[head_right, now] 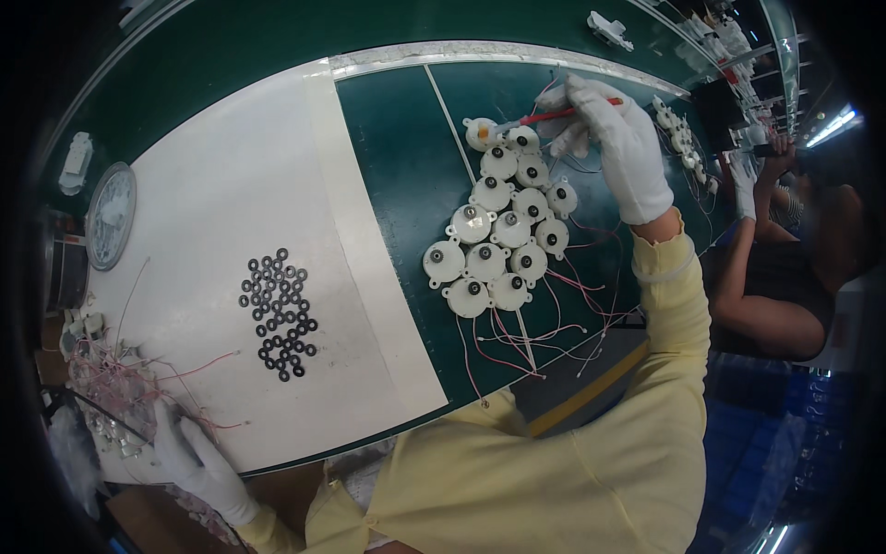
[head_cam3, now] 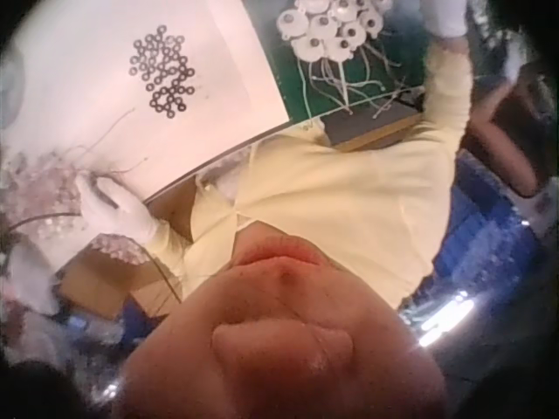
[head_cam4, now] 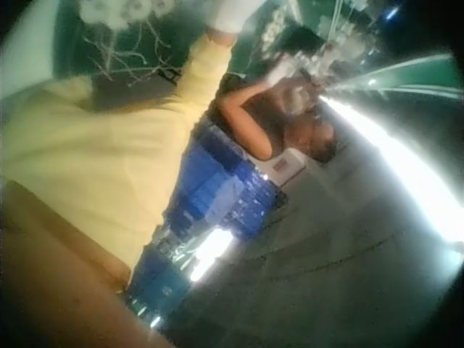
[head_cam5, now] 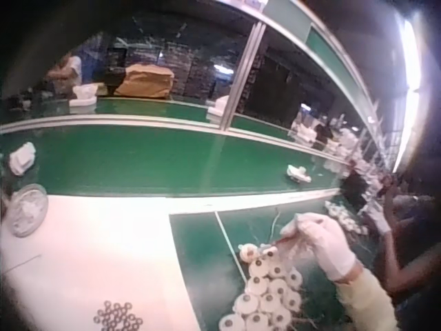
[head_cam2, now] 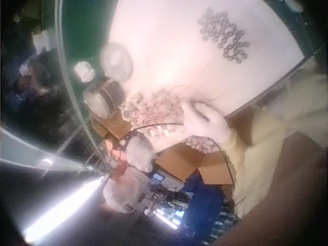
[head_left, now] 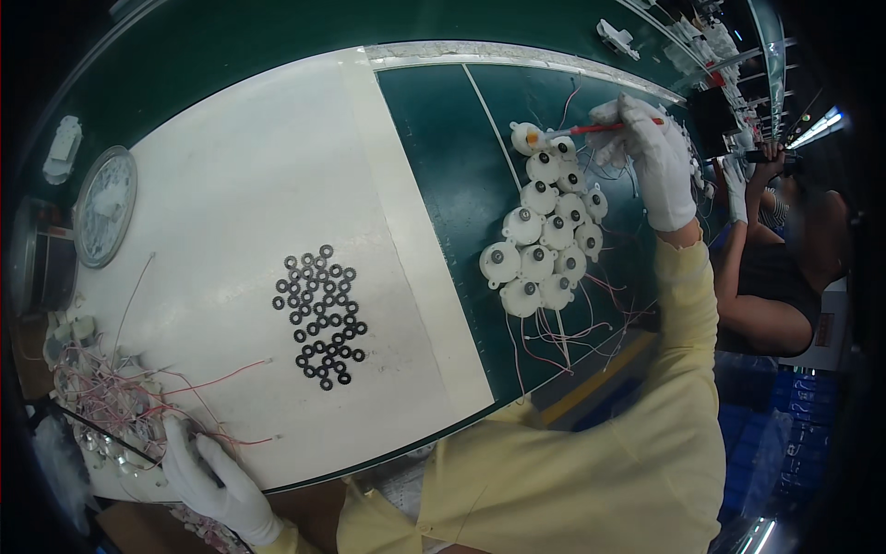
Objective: The person assembles small white electronic components by inserting black washers into their centers and placing them on a green workbench. They handle the components one at a time, using a red-handled tool to apply a substance to the finished units.
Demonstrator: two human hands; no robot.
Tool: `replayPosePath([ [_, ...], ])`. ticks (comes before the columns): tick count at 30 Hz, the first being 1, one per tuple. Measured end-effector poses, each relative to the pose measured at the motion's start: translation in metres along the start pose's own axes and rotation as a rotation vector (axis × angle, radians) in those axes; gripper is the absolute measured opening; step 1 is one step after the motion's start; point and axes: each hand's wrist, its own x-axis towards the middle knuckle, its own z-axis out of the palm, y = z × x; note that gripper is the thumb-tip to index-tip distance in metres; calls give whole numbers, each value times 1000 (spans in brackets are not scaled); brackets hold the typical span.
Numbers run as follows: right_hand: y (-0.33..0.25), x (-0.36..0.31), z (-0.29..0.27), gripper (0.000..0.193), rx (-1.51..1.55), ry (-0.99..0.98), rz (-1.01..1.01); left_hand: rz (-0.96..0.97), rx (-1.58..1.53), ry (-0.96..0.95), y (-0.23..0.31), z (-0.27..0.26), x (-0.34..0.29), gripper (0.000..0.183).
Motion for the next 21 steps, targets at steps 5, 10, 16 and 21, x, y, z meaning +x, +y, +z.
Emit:
replayPosePath([
  [5, 4, -1, -5, 42, 2, 4, 8, 28, -4, 6, -2, 1, 1, 39],
  [10, 10, -2, -5, 41, 49, 15, 2, 2, -17, -3, -1, 0, 0, 39],
  [16, 11, -5, -7, 41, 80, 2, 6, 7, -32, 7, -1, 1, 0, 39],
  [21, 13, -7, -9, 41, 100, 21, 0, 51, -54, 79, 2, 5, 4, 39],
])
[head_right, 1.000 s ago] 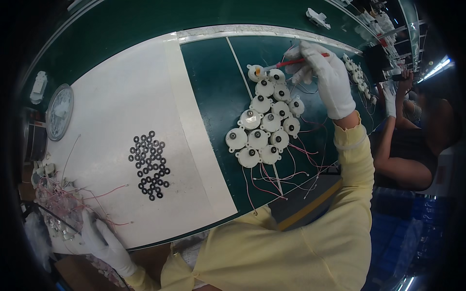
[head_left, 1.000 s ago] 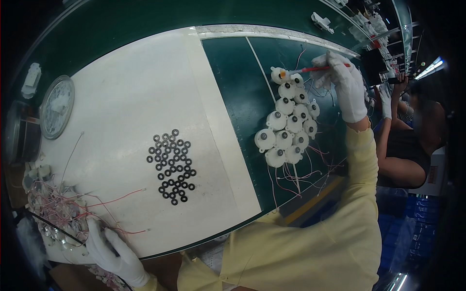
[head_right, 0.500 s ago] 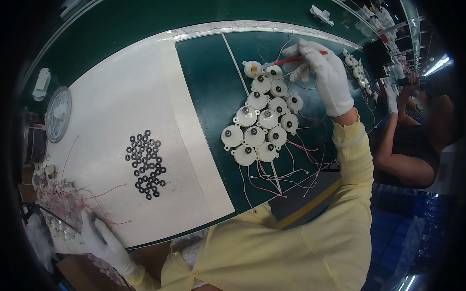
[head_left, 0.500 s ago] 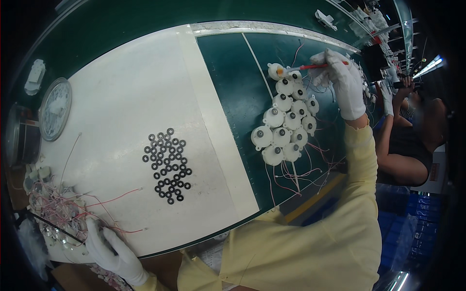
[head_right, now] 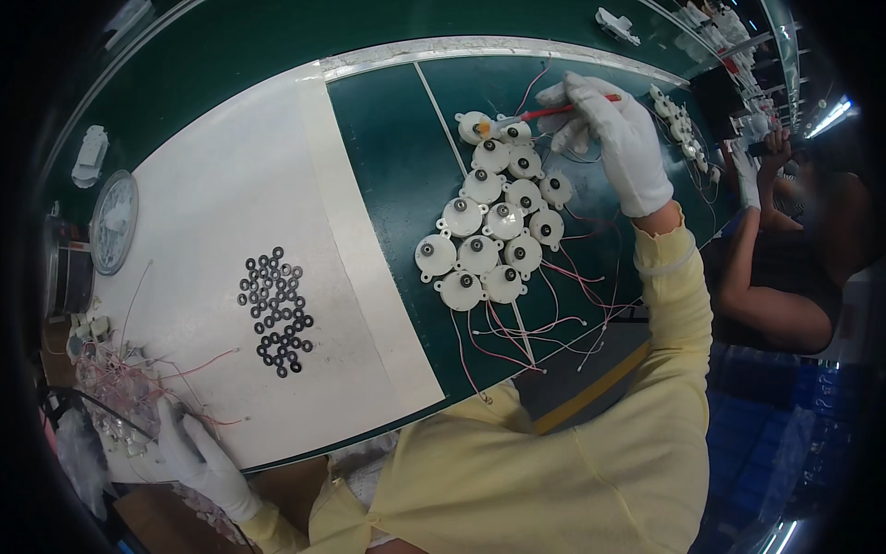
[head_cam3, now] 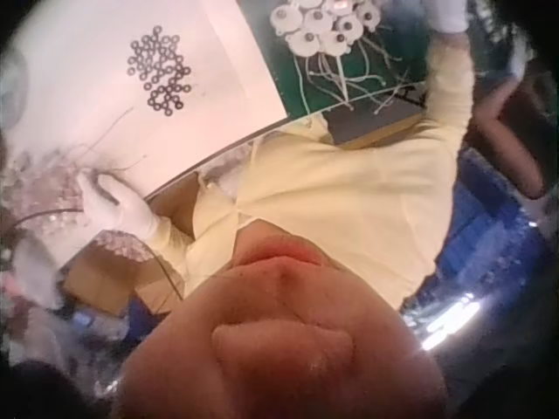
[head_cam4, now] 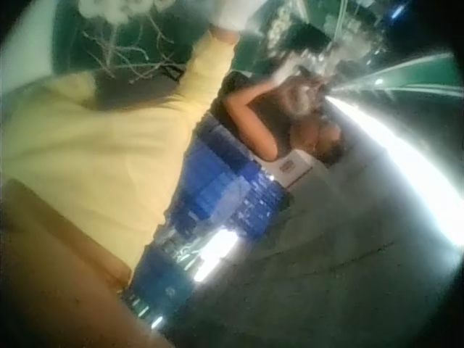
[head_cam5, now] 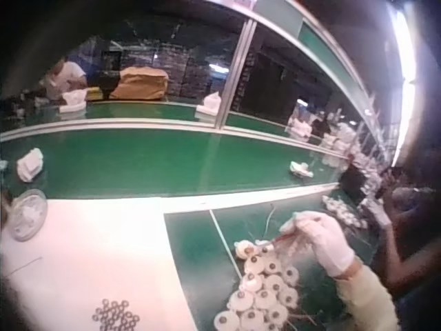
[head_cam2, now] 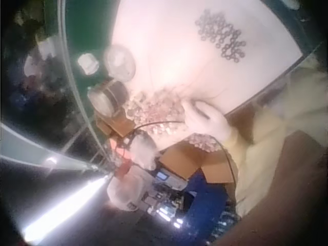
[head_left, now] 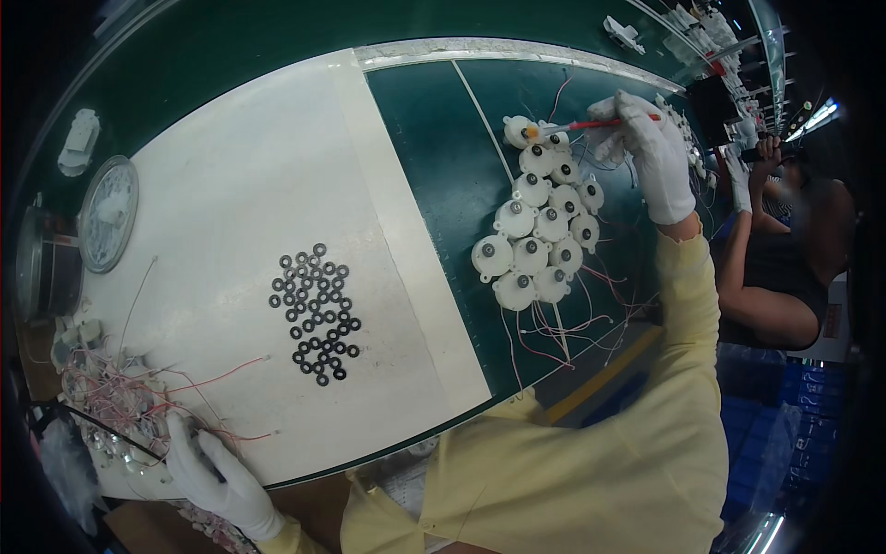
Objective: The person assembles small white electronic components by inserting black washers into their centers and placing them on a green workbench. They handle the components one at a time, using a red-handled tool to apply a substance to the finished units.
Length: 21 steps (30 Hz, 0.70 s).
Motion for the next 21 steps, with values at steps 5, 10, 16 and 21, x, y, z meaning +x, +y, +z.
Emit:
replayPosePath([
  [5, 0, -4, -6, 42, -24, 30, -6, -1, 10, -11, 0, -1, 0, 39],
  [10, 6, -12, -22, 42, 8, 92, 1, 11, -8, 8, -2, 0, -2, 40],
  [16, 8, -17, -21, 42, 2, 126, 19, 21, 15, 6, -4, 0, -1, 39],
  [21, 12, -14, -19, 43, 0, 76, 31, -3, -3, 5, -3, 1, -2, 39],
])
